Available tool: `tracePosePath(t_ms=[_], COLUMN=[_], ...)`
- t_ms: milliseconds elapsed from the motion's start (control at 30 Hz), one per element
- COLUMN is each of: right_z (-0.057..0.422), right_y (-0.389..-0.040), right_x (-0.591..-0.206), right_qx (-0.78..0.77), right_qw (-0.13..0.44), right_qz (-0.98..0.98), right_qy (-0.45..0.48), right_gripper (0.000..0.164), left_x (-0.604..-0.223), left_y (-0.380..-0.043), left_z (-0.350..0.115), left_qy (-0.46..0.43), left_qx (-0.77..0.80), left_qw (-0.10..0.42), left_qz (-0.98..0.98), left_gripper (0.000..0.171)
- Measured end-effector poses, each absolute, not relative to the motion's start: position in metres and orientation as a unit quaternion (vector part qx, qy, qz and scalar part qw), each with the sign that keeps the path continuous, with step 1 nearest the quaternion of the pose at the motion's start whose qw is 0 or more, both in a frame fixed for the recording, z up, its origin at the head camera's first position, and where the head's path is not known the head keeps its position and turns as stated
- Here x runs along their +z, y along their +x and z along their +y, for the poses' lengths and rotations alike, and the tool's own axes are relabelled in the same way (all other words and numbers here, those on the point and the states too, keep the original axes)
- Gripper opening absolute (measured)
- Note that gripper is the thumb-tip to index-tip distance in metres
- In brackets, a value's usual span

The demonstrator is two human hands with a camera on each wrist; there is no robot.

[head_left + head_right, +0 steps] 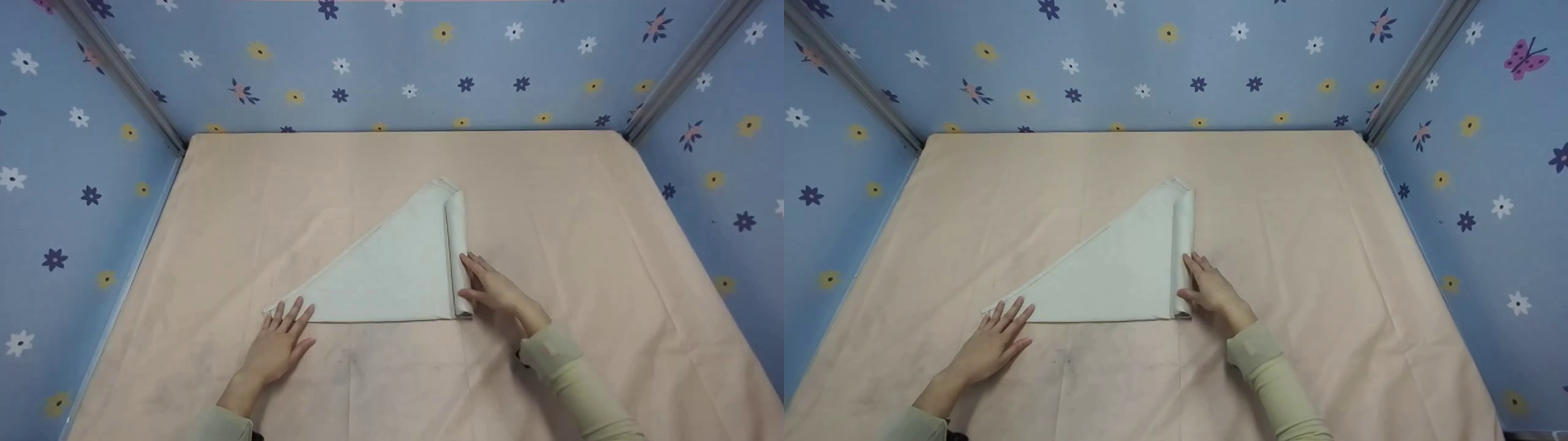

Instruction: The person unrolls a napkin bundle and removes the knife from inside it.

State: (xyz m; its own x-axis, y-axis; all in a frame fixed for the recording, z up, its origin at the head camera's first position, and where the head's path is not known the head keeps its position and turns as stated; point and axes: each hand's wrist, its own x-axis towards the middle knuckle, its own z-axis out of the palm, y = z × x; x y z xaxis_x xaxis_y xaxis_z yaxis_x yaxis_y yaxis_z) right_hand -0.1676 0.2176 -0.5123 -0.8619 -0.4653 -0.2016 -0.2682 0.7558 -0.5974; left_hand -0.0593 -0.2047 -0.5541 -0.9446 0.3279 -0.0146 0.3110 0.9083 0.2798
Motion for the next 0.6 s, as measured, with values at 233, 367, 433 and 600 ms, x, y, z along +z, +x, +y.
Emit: tracePosePath(t_ms=[233,367,433,600], right_z=[0.222,0.220,0.218,0.211], right_y=[-0.167,-0.167,-0.167,-0.168], right_x=[-0.510,-0.507,-0.505,-0.502], right_qx=[-0.289,-0.287,-0.285,-0.280], right_qw=[0.175,0.173,0.164,0.136], right_qz=[0.919,0.921,0.923,0.928], right_qy=[-0.201,-0.200,-0.201,-0.203], right_gripper=[0.075,0.074,0.073,0.069], left_x=[-0.554,-0.554,-0.554,-0.556], left_y=[-0.059,-0.058,-0.058,-0.058], left_z=[-0.205,-0.205,-0.205,-0.205], left_qy=[0.166,0.167,0.166,0.164], left_qx=[0.139,0.144,0.145,0.141], left_qw=[0.024,0.022,0.025,0.029], left_qz=[0.976,0.975,0.975,0.976], left_gripper=[0.057,0.057,0.057,0.057])
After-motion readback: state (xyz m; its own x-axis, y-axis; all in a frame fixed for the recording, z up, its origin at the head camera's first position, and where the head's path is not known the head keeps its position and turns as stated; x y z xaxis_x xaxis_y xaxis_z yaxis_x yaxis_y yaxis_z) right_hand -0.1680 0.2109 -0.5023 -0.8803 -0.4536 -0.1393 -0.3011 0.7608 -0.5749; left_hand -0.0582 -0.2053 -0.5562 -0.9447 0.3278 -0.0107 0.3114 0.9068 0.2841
